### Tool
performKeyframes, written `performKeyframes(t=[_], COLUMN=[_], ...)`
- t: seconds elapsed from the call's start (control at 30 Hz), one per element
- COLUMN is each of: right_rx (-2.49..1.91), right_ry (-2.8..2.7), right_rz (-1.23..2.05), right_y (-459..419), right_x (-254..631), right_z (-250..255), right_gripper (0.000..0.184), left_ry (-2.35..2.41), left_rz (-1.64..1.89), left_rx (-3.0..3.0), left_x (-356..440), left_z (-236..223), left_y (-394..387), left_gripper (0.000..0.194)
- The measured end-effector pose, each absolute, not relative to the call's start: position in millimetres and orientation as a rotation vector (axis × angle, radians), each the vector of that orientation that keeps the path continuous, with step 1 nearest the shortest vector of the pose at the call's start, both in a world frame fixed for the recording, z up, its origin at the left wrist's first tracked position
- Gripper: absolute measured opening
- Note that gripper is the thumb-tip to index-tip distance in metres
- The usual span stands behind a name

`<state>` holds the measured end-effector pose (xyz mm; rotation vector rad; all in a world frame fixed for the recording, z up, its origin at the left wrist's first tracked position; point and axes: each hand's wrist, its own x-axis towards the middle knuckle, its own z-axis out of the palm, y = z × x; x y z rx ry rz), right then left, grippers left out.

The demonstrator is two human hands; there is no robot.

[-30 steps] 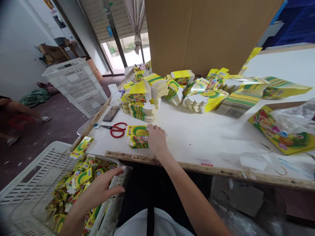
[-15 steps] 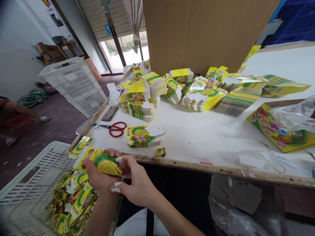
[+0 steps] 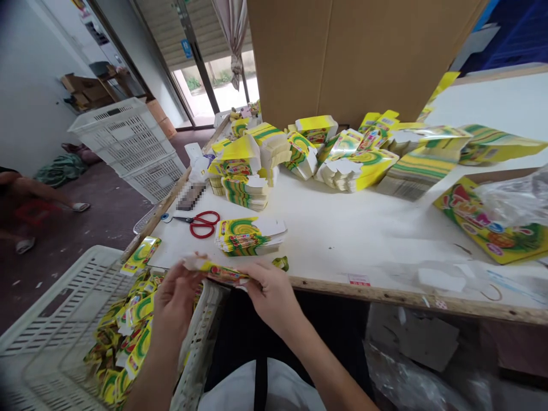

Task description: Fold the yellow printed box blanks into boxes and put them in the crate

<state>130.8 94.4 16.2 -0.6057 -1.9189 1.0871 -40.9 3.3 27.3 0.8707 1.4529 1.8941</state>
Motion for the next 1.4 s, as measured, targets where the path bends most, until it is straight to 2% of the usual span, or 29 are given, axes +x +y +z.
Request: performKeyframes(t=[0.1, 0.17, 0.23, 0.3, 0.37, 0.4, 0.57, 0.63, 0.7, 0.77, 0.83, 0.93, 1.07, 1.2, 1.27, 1.4], right_rx=[-0.514, -0.395, -0.332, -0.4, -0.559, -0.62, -0.677, -0.651, -0.632, -0.617, -0.57, -0.474, -0.557, -0.522, -0.483, -0.449], right_ry=[-2.17, -2.267, -2.265, -2.122, -1.875, -1.755, -1.41, -1.304, -1.268, -1.364, -1.573, -1.874, -1.821, -1.928, -2.043, -2.108], right_rz=[0.694, 0.568, 0.551, 0.594, 0.74, 0.872, 1.776, 1.99, 2.053, 1.967, 1.773, 1.451, 1.221, 1.18, 1.192, 1.227], right_y=[96.7, 92.2, 85.1, 78.9, 75.3, 74.2, 72.0, 72.4, 72.8, 71.5, 68.5, 65.1, 72.6, 85.5, 90.8, 101.4], right_x=[141.4, 143.5, 142.8, 141.3, 139.5, 138.3, 130.2, 128.3, 128.0, 128.5, 129.2, 129.2, 130.7, 137.6, 142.2, 152.1], right_z=[25.4, 33.5, 38.5, 37.4, 30.8, 26.4, 13.7, 14.2, 14.9, 14.2, 12.2, 7.2, -0.4, -4.5, -5.0, -0.6], right_gripper=[0.025, 0.024, 0.026, 0.035, 0.057, 0.062, 0.047, 0.053, 0.062, 0.064, 0.061, 0.058, 0.052, 0.05, 0.048, 0.032], left_ry=[1.525, 1.669, 1.709, 1.734, 1.832, 1.881, 1.843, 1.812, 1.796, 1.806, 1.813, 1.812, 1.976, 2.069, 2.047, 1.948], left_rz=[1.728, 1.346, 0.978, 0.849, 0.879, 0.902, 1.071, 1.115, 1.112, 1.065, 1.042, 1.196, 1.223, 1.139, 1.175, 1.145], left_rx=[1.209, 1.421, 1.522, 1.532, 1.523, 1.528, 1.732, 1.796, 1.788, 1.726, 1.687, 1.667, 1.614, 1.698, 1.66, 1.576], left_x=[-55.4, -51.8, -39.8, -25.4, -13.3, -8.6, 5.0, 6.5, 5.4, 2.5, -0.7, -3.5, -7.2, -15.2, -19.5, -25.8], left_z=[45.6, 55.0, 58.3, 55.7, 49.6, 46.1, 32.9, 31.0, 30.5, 29.6, 26.6, 18.3, 11.8, 19.6, 25.6, 35.7], left_y=[-6.0, -7.6, -5.4, -2.0, -0.3, -0.5, -3.9, -3.5, -1.7, 0.7, 3.0, 5.1, 3.1, -0.9, -2.3, -3.2], left_gripper=[0.076, 0.089, 0.079, 0.062, 0.056, 0.058, 0.074, 0.068, 0.058, 0.054, 0.058, 0.064, 0.067, 0.051, 0.052, 0.061])
